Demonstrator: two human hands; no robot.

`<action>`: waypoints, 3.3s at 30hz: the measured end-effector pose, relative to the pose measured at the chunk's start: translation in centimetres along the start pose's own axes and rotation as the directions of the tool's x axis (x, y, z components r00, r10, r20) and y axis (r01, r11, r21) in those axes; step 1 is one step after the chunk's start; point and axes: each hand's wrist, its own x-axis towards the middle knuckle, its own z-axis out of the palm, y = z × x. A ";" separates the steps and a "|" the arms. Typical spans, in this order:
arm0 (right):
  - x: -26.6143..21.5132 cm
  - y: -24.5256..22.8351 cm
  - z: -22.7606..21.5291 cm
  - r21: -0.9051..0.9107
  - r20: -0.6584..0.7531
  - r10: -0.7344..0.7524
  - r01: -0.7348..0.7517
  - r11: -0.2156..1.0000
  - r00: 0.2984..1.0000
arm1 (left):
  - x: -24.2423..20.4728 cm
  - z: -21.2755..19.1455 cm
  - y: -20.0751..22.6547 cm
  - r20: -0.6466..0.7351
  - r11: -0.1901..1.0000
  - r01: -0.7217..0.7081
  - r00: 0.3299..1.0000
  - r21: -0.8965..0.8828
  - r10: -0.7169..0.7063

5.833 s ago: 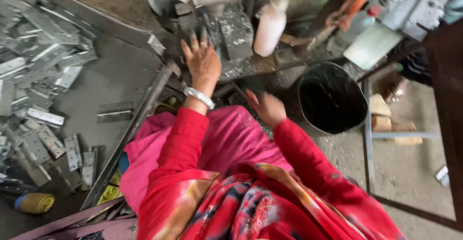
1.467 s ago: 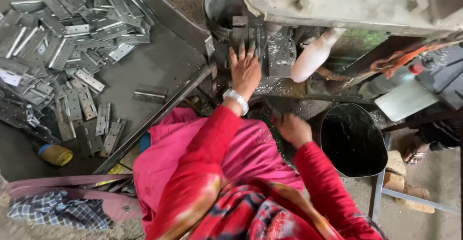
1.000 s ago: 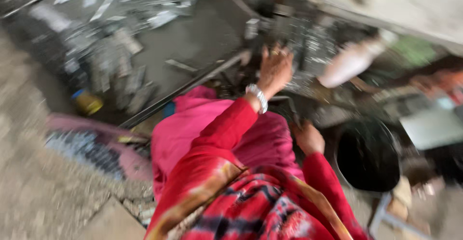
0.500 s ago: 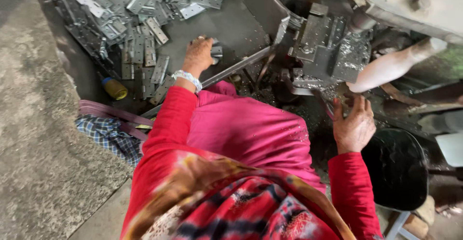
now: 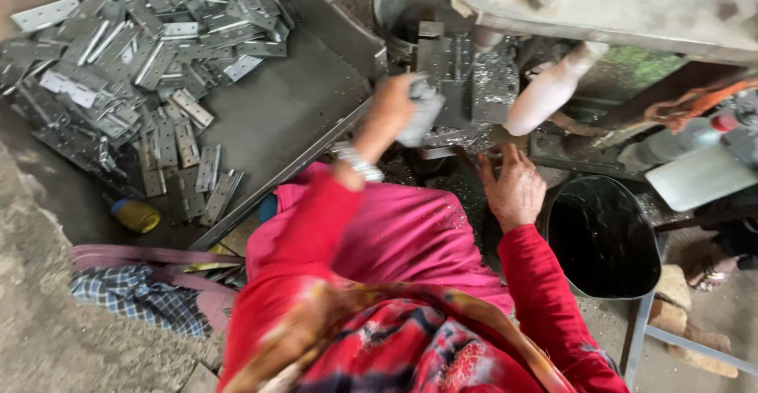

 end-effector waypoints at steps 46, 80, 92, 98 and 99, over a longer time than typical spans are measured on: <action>-4.4 7.5 9.1 -0.073 0.413 0.152 -0.134 0.988 0.898 | 0.1 10.2 2.3 -0.034 0.746 -0.186 0.963 0.640 0.269; -6.4 7.3 10.7 -0.031 0.520 0.259 -0.286 0.958 0.814 | 3.7 10.6 1.2 0.026 0.793 -0.128 0.990 0.596 0.139; 0.6 -1.5 -1.7 0.221 -0.126 0.025 0.004 0.975 0.992 | -5.8 3.4 2.2 0.271 0.749 -0.544 0.839 0.378 0.472; 0.6 -1.0 -1.4 0.222 -0.068 0.066 -0.049 0.974 0.996 | 0.8 9.3 7.6 -0.034 0.649 -0.419 0.824 0.635 0.565; 0.4 -0.9 -1.3 0.222 -0.073 0.062 -0.045 0.974 0.995 | 1.3 10.1 7.8 0.013 0.703 -0.347 0.901 0.621 0.434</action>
